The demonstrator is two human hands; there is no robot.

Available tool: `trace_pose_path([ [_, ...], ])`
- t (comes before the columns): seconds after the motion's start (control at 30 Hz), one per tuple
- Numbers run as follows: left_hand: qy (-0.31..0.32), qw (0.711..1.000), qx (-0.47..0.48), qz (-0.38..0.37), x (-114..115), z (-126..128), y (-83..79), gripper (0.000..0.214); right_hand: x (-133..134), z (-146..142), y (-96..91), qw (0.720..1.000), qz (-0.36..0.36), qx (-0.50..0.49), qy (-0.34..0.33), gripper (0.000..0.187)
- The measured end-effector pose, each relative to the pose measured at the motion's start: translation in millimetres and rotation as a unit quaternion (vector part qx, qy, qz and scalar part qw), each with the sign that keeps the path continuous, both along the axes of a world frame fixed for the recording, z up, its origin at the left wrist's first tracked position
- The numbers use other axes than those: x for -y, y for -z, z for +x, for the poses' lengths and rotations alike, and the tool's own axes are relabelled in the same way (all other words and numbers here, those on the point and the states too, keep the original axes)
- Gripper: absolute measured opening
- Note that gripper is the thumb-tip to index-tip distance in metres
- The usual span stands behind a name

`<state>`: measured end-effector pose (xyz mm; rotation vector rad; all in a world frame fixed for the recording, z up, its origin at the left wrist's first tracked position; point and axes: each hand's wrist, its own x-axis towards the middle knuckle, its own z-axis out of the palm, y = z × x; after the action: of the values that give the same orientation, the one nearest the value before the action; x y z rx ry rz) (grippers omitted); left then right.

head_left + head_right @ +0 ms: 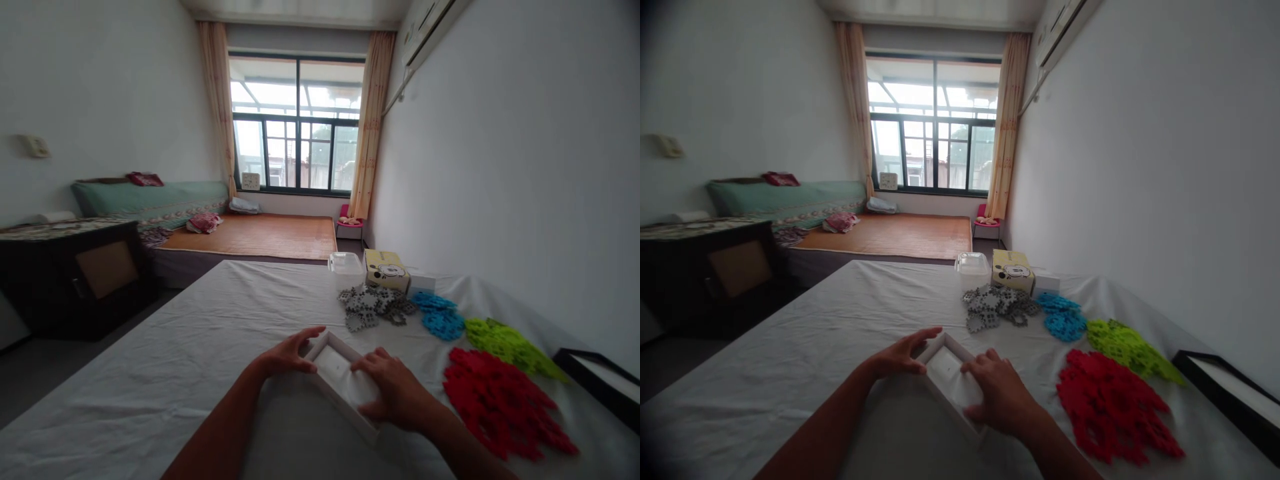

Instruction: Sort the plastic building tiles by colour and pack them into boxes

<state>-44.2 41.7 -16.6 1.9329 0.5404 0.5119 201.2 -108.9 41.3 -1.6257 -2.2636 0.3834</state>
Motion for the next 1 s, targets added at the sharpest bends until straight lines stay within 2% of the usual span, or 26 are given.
trace_pose_path([
  [0.07,0.008,1.0,-0.012,0.014,-0.9,0.4,-2.7,0.089,-1.6,2.3,-5.4,0.996,0.005,-0.084,-0.006,0.052],
  [0.17,0.007,1.0,-0.015,0.015,1.9,0.9,-7.5,0.087,-2.5,21.9,-13.5,0.974,-0.045,-0.224,0.012,0.045],
  [0.23,-0.003,1.0,-0.017,0.004,5.6,1.1,-10.5,0.08,-3.6,46.8,-11.4,0.949,-0.058,-0.306,0.054,0.044],
  [0.27,-0.014,1.0,-0.021,-0.002,7.5,1.5,-11.5,0.075,-4.1,61.0,-6.5,0.939,-0.043,-0.328,0.089,0.045],
  [0.33,-0.041,0.999,-0.022,-0.008,10.5,3.4,-12.3,0.062,-3.1,87.5,10.6,0.936,0.015,-0.304,0.177,0.048],
  [0.4,-0.062,0.998,-0.015,-0.006,12.1,7.1,-11.3,0.055,2.9,104.6,33.1,0.945,0.075,-0.211,0.238,0.049],
  [0.47,-0.08,0.997,-0.009,0.002,12.6,11.8,-9.6,0.054,13.8,109.8,52.6,0.958,0.109,-0.128,0.232,0.047],
  [0.53,-0.107,0.994,-0.009,0.008,12.6,16.4,-8.4,0.054,24.6,109.8,62.1,0.969,0.117,-0.091,0.2,0.044],
  [0.63,-0.136,0.991,-0.018,0.015,12.2,20.8,-9.1,0.051,28.9,129.3,53.9,0.97,0.131,-0.058,0.196,0.044],
  [0.7,-0.134,0.99,-0.026,0.024,11.8,22.1,-11.0,0.049,21.5,169.4,41.0,0.959,0.157,-0.019,0.234,0.044],
  [0.8,-0.123,0.991,-0.035,0.029,11.4,22.6,-13.9,0.049,2.1,259.4,30.1,0.924,0.158,0.068,0.342,0.049],
  [0.9,-0.116,0.992,-0.041,0.018,10.9,22.8,-15.2,0.048,-17.4,341.1,36.5,0.895,0.088,0.132,0.417,0.066],
  [1.0,-0.117,0.992,-0.049,0.009,10.4,22.5,-15.5,0.048,-30.9,382.7,48.5,0.904,-0.004,0.147,0.401,0.088],
])
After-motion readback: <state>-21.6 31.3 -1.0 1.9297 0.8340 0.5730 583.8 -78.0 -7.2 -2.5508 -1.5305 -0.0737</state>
